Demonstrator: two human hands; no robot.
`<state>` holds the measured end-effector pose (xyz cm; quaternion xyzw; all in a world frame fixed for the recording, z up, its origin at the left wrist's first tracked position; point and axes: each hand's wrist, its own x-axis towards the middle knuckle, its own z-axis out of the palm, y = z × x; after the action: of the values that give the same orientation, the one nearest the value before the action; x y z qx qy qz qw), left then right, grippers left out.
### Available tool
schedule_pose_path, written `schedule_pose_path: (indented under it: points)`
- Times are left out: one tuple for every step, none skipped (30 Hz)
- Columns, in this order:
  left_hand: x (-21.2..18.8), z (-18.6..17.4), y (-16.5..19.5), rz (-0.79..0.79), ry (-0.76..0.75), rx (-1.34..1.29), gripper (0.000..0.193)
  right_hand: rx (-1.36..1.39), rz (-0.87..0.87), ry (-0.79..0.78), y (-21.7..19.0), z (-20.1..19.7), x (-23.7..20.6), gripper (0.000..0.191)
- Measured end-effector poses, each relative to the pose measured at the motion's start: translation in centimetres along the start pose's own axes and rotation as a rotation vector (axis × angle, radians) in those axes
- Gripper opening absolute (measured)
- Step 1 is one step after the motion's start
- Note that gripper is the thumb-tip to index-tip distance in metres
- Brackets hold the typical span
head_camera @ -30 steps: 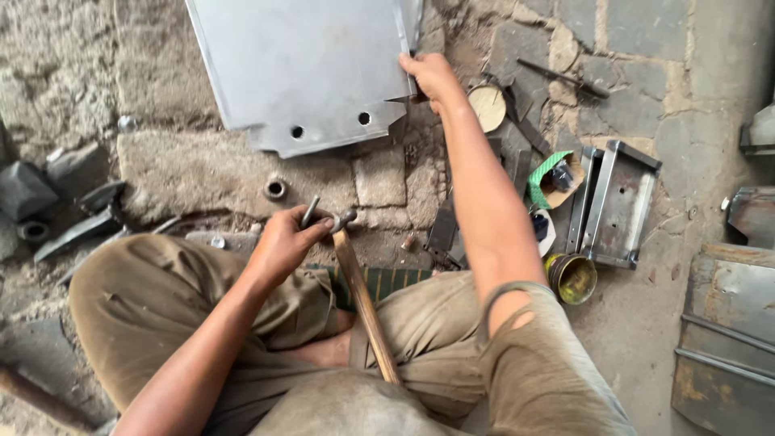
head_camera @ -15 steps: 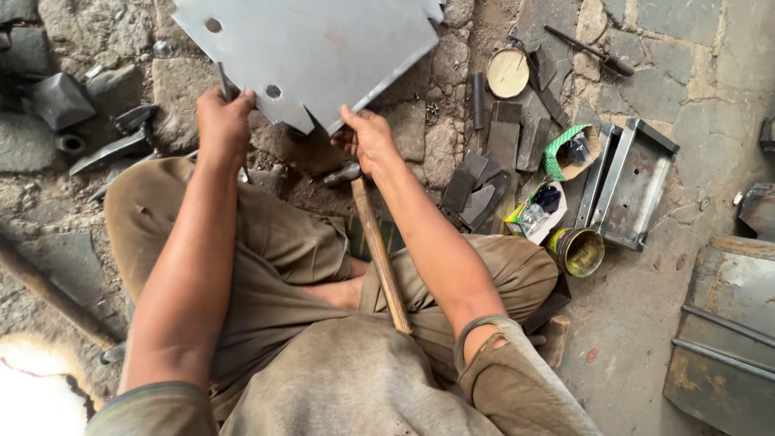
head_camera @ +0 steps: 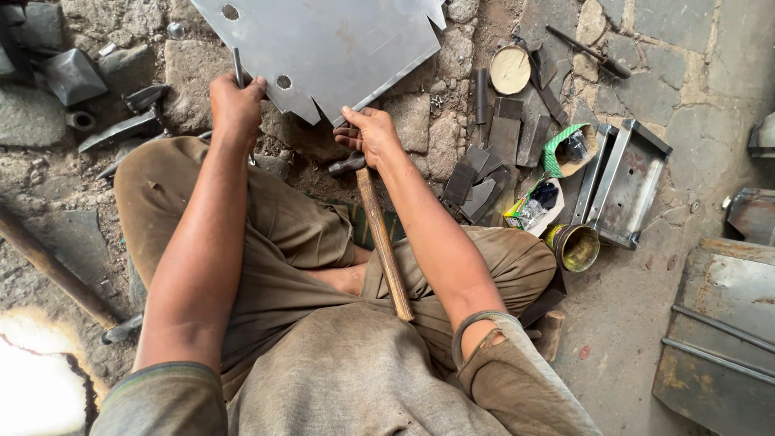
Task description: The person sits cross-legged on the ground and uses a hammer and a metal punch to create holes in a flat metal sheet. They repeatedly position the punch on the sheet and strike it with the hammer to form circular holes.
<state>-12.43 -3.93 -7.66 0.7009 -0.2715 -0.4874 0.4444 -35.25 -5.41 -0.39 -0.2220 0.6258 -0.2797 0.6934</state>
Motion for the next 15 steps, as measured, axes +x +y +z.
schedule_pose_path:
  points:
    - [-0.1, -0.1, 0.1, -0.001, 0.012, -0.011, 0.014, -0.001, 0.005, 0.001, -0.2, 0.0, -0.1, 0.019]
    - [-0.1, -0.2, 0.0, 0.000, 0.021, -0.023, 0.014, -0.053, -0.004, 0.017, -0.4, -0.1, -0.4, 0.023]
    - [-0.2, -0.4, 0.1, -0.012, 0.065, -0.155, 0.014, -0.107, -0.013, 0.033, -0.5, -0.6, -0.7, 0.027]
    - [-0.5, -0.8, 0.2, -0.028, 0.108, -0.286, 0.017, -0.161, -0.021, 0.051, -0.4, -1.2, -1.2, 0.031]
    - [-0.7, -1.1, 0.3, -0.045, 0.150, -0.418, 0.022, -0.367, -0.102, 0.123, -0.2, -2.0, -2.0, 0.036]
    - [-1.1, -1.3, 0.4, 0.036, 0.093, -0.493, 0.022, -0.573, -0.184, 0.195, 0.3, -3.1, -3.0, 0.042]
    - [-1.5, -1.6, 0.5, 0.112, 0.036, -0.567, 0.022, -0.780, -0.262, 0.266, 1.0, -4.3, -4.2, 0.049]
    - [-1.9, -1.6, 0.6, 0.183, -0.024, -0.641, 0.022, -0.893, -0.319, 0.263, 2.1, -5.6, -5.5, 0.057]
    - [-2.2, -1.4, 0.7, 0.274, -0.093, -0.531, 0.018, -1.007, -0.380, 0.257, 3.4, -6.9, -6.9, 0.065]
    - [-2.5, -1.1, 0.8, 0.365, -0.159, -0.419, 0.016, -0.886, -0.223, 0.088, 5.0, -8.1, -8.3, 0.063]
    - [-2.7, -0.6, 0.8, 0.452, -0.226, -0.305, 0.015, -0.758, -0.062, -0.074, 6.5, -9.3, -9.7, 0.060]
    - [-2.8, -0.1, 0.8, 0.518, -0.200, -0.181, 0.016, -0.525, 0.146, -0.147, 8.1, -10.1, -10.9, 0.052]
    - [-2.7, 0.5, 0.8, 0.587, -0.171, -0.058, 0.017, -0.287, 0.341, -0.218, 9.4, -10.7, -12.0, 0.044]
    - [-2.7, 1.0, 0.7, 0.652, -0.136, 0.065, 0.017, -0.128, 0.373, -0.252, 10.4, -11.1, -12.9, 0.040]
    - [-2.6, 1.3, 0.6, 0.651, -0.134, 0.064, 0.017, 0.032, 0.406, -0.287, 11.0, -11.2, -13.7, 0.037]
